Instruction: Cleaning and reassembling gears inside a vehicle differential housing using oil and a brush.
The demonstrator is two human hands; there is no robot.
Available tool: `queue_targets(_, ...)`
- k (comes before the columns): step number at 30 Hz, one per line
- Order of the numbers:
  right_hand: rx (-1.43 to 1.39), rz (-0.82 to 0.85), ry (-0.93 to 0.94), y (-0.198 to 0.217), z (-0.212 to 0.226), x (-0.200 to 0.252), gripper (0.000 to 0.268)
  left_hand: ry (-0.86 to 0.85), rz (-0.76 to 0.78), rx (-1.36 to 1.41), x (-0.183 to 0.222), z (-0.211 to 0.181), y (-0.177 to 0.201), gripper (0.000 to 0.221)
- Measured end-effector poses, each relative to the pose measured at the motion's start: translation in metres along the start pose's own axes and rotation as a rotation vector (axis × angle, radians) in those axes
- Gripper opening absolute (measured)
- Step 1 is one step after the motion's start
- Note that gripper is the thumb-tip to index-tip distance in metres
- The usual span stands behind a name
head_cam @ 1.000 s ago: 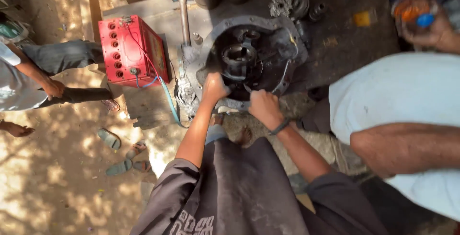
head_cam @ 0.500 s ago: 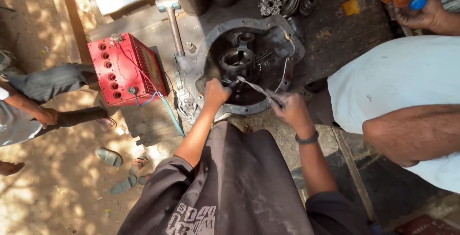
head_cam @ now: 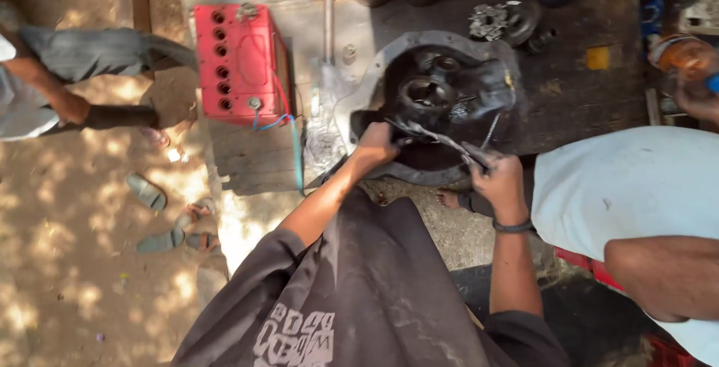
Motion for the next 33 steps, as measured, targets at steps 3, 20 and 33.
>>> queue_targets(3, 0.053, 0.048, -0.201, -0.024, -0.009, 0.002, 0.022, 0.08, 0.106, 0.065, 0.003, -0.022, 0.007, 0.028)
queue_targets(20, 0.2, 0.036, -0.271, 0.021, 0.001, 0.012, 0.03, -0.384, -0.092, 0.153, 0.013, -0.049, 0.02, 0.045)
queue_targets(33, -0.052, 0.056, -0.489, -0.005, -0.02, 0.012, 0.029, -0.546, -0.091, 0.162, 0.017, -0.051, 0.02, 0.038)
Point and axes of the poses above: each hand's wrist, its own x-axis away from the middle knuckle, its own y-axis out of the back of the hand, z = x × y, the point moved 7 cm from there along -x, towards the middle knuckle, and after that the axes turned 9 degrees about x, right-handed, at the moved point
